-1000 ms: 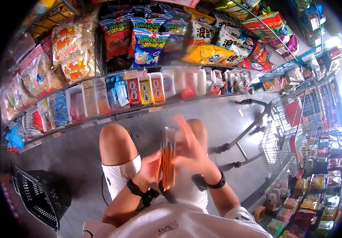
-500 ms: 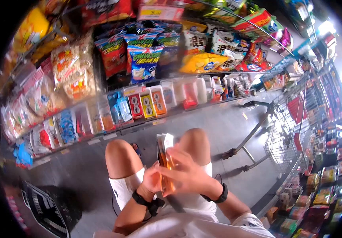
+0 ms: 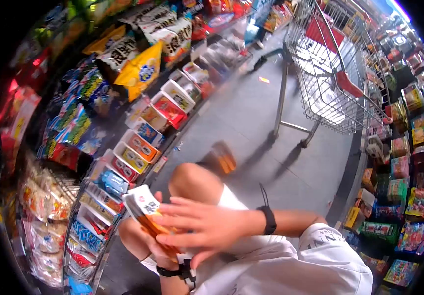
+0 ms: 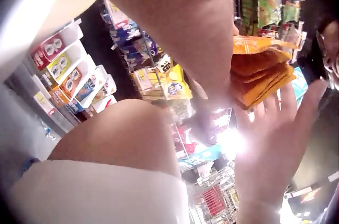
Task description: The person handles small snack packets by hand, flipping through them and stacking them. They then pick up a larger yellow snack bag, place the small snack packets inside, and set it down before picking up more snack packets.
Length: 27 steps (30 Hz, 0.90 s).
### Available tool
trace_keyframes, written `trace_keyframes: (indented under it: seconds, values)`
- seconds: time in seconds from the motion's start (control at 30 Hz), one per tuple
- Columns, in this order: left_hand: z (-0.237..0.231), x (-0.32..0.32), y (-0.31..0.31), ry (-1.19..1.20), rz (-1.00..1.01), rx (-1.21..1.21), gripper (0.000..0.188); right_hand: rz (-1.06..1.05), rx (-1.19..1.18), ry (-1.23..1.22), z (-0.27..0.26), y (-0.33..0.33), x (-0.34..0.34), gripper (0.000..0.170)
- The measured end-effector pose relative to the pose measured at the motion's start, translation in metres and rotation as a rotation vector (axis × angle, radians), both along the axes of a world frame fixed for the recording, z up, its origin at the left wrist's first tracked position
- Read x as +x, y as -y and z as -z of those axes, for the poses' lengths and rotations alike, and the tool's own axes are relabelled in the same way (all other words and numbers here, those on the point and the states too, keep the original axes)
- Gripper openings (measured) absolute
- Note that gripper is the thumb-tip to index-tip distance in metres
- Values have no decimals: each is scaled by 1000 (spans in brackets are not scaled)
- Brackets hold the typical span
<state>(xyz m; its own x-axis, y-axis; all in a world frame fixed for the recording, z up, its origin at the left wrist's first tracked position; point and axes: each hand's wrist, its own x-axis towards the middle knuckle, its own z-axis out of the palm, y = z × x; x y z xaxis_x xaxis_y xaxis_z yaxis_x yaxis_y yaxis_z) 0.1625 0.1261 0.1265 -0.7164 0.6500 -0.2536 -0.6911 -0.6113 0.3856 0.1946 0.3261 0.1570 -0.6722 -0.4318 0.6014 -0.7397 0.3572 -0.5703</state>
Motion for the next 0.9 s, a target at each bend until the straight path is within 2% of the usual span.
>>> trace_keyframes:
  seconds: [0.07,0.1,0.13,0.2,0.27,0.4,0.47,0.5,0.57,0.6,0.67,0.7,0.77,0.8,0.87,0.9]
  values:
    - [47,-21,4,64,25,372,93,141,-133,8,13,-39,-12,55]
    - [31,-27,-7,101,-64,233,94,270,-110,96,38,-63,-15,46]
    - [47,-37,-3,54,-49,214,91,394,-84,184,75,-86,-20,37]
    - [52,-47,-8,101,-58,215,86,809,-249,606,142,-113,-37,26]
    - [55,-52,-19,81,-63,210,91,956,30,843,192,-146,-49,21]
    - [53,-57,-40,63,-101,185,100,1001,165,1022,302,-168,-57,22]
    - [53,-58,-47,70,-108,175,96,771,727,966,352,-170,-58,29]
    - [54,-58,-49,73,-116,158,89,767,720,975,375,-171,-56,29]
    - [40,-66,-53,164,-116,115,70,767,473,888,408,-170,-49,36]
    - [34,-70,-52,166,-113,105,70,766,465,895,405,-164,-53,36]
    - [31,-77,-49,232,-90,28,66,1134,115,1291,391,-151,-66,51]
    - [32,-78,-49,265,-107,10,65,1133,113,1296,393,-148,-66,51]
    - [35,-78,-45,258,-98,16,65,1138,151,1279,406,-145,-65,65]
    - [37,-79,-45,246,-91,28,66,1138,153,1277,411,-145,-63,65]
    - [33,-81,-47,256,-97,-2,67,1158,155,1075,410,-143,-59,66]
    - [32,-82,-47,284,-90,-10,68,1151,158,1078,408,-145,-57,66]
